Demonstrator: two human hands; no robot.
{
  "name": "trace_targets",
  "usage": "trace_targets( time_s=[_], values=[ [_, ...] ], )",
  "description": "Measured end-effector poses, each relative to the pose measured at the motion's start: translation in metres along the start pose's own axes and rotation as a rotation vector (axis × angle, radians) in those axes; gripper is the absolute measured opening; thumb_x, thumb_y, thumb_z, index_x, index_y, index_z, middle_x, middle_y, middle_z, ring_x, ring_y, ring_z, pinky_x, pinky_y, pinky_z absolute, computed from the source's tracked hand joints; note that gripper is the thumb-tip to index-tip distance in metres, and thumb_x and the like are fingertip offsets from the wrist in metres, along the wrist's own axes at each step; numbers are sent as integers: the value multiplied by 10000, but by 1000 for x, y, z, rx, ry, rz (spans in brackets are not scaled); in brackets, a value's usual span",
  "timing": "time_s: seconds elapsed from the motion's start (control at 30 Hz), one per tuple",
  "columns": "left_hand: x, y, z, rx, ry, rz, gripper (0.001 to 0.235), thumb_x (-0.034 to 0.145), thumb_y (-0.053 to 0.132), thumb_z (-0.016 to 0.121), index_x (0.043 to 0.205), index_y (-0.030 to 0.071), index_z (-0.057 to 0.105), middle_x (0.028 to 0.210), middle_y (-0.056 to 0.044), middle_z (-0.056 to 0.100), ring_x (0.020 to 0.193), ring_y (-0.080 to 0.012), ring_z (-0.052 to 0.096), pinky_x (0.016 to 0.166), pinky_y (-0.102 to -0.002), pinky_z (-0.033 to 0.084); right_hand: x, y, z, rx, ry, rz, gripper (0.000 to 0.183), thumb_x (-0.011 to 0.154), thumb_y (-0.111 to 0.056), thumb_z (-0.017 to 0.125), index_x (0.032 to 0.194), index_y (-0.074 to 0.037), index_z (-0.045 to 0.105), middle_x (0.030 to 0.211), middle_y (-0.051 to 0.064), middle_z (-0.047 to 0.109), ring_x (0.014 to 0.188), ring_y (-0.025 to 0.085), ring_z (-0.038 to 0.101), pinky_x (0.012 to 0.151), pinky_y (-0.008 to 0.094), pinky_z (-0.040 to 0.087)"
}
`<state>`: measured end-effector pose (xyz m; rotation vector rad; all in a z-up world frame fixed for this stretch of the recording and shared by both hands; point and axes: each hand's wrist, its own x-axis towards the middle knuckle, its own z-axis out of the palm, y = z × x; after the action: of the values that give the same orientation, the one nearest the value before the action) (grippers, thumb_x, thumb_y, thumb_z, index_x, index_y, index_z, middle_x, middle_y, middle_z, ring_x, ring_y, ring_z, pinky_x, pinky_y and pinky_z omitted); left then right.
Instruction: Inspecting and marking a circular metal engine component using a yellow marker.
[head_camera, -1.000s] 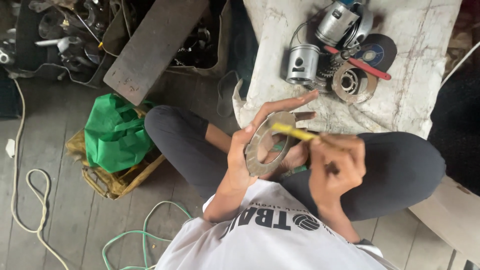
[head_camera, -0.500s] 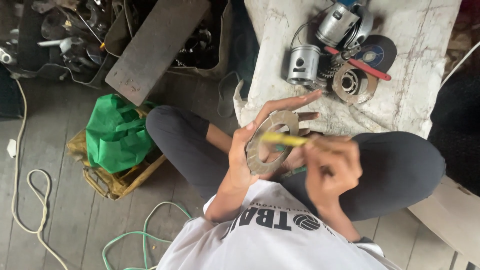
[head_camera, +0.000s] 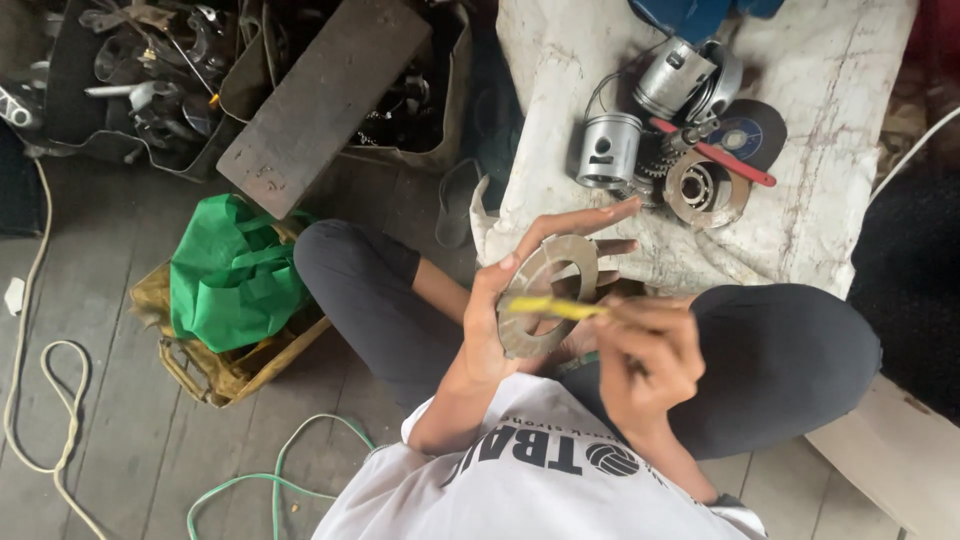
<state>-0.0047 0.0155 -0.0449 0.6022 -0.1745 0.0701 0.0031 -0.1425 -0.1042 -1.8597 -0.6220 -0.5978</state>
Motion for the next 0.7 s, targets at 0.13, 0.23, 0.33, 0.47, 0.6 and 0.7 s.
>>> trace_targets(
  time_s=[0.13,0.23,0.33,0.47,0.6,0.7],
  values=[
    [-1,7,6,15,4,0,596,1112,474,407,1450,-7,507,1608,-292,419,1586,-363,360,1366,-547,275,7,3,-4,-77,27,35,127,944,93,762,910,4,678,960,183,645,908,313,672,876,430,573],
    [-2,4,6,32,12,-8,577,1102,463,406,1450,15,511,1614,-293,410,1601,-370,334,1351,-534,268,2,7,-7,-75,27,69,119,981,86,726,942,-5,659,1009,176,608,910,327,680,837,417,574],
    [2,-1,0,-18,-11,26,595,1106,473,413,1455,6,533,1600,-263,454,1568,-336,400,1340,-504,331,-4,3,1,57,-20,-79,156,912,99,743,947,-47,702,977,146,627,899,288,719,826,379,641],
    [0,9,12,24,44,1,615,1094,477,409,1438,-24,504,1595,-290,431,1564,-353,381,1340,-531,297,5,6,-6,-90,23,25,145,944,125,750,904,22,654,957,201,650,901,338,663,837,445,581],
    [0,0,5,-14,-4,12,570,1107,452,410,1450,9,519,1614,-276,423,1588,-358,361,1353,-528,294,-4,6,-2,2,11,-1,128,931,106,740,926,-2,671,982,170,617,913,303,688,854,401,610],
    [1,3,7,-20,-14,30,588,1113,470,419,1455,2,519,1612,-271,433,1584,-351,375,1354,-528,306,-1,3,-3,22,3,-19,135,923,98,736,907,-17,666,978,168,639,931,304,689,924,422,610]
  ],
)
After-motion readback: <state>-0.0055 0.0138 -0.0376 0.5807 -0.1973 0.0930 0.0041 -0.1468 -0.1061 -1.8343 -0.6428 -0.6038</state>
